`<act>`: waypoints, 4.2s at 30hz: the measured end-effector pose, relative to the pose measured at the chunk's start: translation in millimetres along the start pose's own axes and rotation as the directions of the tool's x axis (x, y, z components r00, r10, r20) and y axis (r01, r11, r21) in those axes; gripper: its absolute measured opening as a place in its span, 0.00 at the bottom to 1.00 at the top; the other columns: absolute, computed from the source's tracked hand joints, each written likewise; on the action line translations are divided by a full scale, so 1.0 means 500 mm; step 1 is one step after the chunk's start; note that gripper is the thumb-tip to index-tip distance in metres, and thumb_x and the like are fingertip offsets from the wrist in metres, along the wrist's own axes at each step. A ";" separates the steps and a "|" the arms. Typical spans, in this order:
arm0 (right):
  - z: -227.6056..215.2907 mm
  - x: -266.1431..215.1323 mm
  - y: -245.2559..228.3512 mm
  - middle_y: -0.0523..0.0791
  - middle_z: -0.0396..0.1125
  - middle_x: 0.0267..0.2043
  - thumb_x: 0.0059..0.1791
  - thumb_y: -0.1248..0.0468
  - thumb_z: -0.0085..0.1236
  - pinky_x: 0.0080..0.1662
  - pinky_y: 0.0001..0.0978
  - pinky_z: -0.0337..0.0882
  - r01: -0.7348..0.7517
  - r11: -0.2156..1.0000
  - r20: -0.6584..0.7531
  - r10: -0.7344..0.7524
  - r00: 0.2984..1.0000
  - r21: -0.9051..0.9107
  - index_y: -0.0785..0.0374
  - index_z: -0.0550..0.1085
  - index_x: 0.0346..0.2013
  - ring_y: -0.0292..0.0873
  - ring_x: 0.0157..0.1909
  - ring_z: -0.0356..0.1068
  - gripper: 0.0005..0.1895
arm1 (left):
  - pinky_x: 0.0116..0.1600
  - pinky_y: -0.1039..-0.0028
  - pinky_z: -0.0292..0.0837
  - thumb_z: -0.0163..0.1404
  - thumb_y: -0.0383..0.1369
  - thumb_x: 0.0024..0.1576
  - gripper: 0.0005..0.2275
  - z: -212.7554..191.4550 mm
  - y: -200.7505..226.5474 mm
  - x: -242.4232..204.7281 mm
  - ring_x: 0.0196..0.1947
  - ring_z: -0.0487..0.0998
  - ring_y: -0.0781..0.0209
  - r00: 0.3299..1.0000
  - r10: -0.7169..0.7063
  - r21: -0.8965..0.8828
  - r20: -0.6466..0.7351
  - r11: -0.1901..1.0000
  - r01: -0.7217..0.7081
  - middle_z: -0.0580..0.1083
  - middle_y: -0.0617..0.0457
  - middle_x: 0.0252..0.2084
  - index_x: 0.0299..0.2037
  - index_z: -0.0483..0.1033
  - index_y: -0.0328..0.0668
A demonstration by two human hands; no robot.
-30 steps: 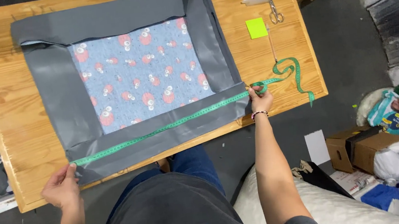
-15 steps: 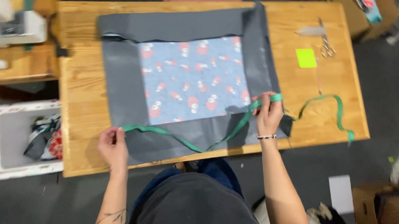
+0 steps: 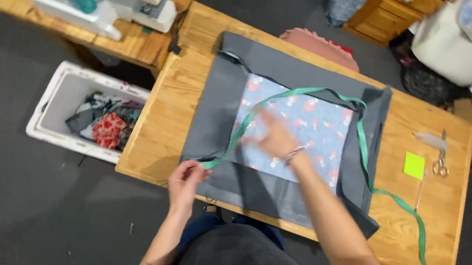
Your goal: The person measures the dimensions of a blue fabric piece with a leopard print center using a green measuring tape and records the measurements on a sticky note. They then fold the fabric, move it aside, and repeat the measuring and recording process on a grey fabric piece with a different pattern.
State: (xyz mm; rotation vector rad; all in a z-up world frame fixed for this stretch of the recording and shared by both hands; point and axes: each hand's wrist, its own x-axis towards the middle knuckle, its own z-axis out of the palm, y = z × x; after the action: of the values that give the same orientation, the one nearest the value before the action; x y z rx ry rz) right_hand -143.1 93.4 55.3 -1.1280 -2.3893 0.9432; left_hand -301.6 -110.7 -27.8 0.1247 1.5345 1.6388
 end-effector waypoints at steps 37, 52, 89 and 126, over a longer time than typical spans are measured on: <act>0.142 0.815 0.418 0.33 0.76 0.41 0.47 0.52 0.67 0.50 0.45 0.74 0.178 0.759 0.279 0.005 0.960 -0.626 0.32 0.79 0.40 0.47 0.49 0.75 0.08 | 0.45 0.64 0.75 0.61 0.32 0.52 0.06 -0.041 -0.150 -0.026 0.34 0.81 0.56 0.768 0.039 0.402 -0.639 0.868 0.290 0.81 0.49 0.31 0.38 0.85 0.51; 0.113 0.791 0.398 0.39 0.75 0.42 0.47 0.61 0.68 0.55 0.48 0.70 0.098 0.890 0.243 0.014 0.970 -0.445 0.39 0.79 0.42 0.52 0.52 0.72 0.12 | 0.31 0.66 0.80 0.60 0.34 0.53 0.08 0.048 -0.033 0.007 0.31 0.83 0.49 0.938 0.306 0.574 -0.161 0.803 -0.163 0.81 0.47 0.32 0.40 0.83 0.45; 0.053 0.778 0.333 0.56 0.65 0.57 0.49 0.59 0.61 0.55 0.57 0.66 -0.056 0.935 0.367 0.192 0.910 -0.351 0.51 0.76 0.44 0.59 0.63 0.59 0.09 | 0.46 0.62 0.75 0.51 0.42 0.55 0.10 0.062 -0.053 0.075 0.45 0.78 0.54 0.896 -0.438 0.983 -0.073 0.118 0.138 0.79 0.60 0.41 0.46 0.80 0.65; 0.015 0.246 0.245 0.52 0.73 0.39 0.54 0.58 0.53 0.46 0.56 0.70 -0.170 0.984 -0.566 0.106 0.818 -0.061 0.54 0.72 0.44 0.61 0.45 0.72 0.06 | 0.46 0.63 0.79 0.58 0.42 0.51 0.09 -0.073 -0.064 0.095 0.40 0.84 0.54 0.940 -0.241 0.925 0.242 0.349 -0.149 0.83 0.61 0.32 0.38 0.80 0.54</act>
State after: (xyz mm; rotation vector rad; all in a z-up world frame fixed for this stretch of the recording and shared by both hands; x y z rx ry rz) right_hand -156.5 243.0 -32.3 -1.4036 -1.9066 0.4269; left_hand -336.7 -113.0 -85.7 0.9454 1.9756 0.3880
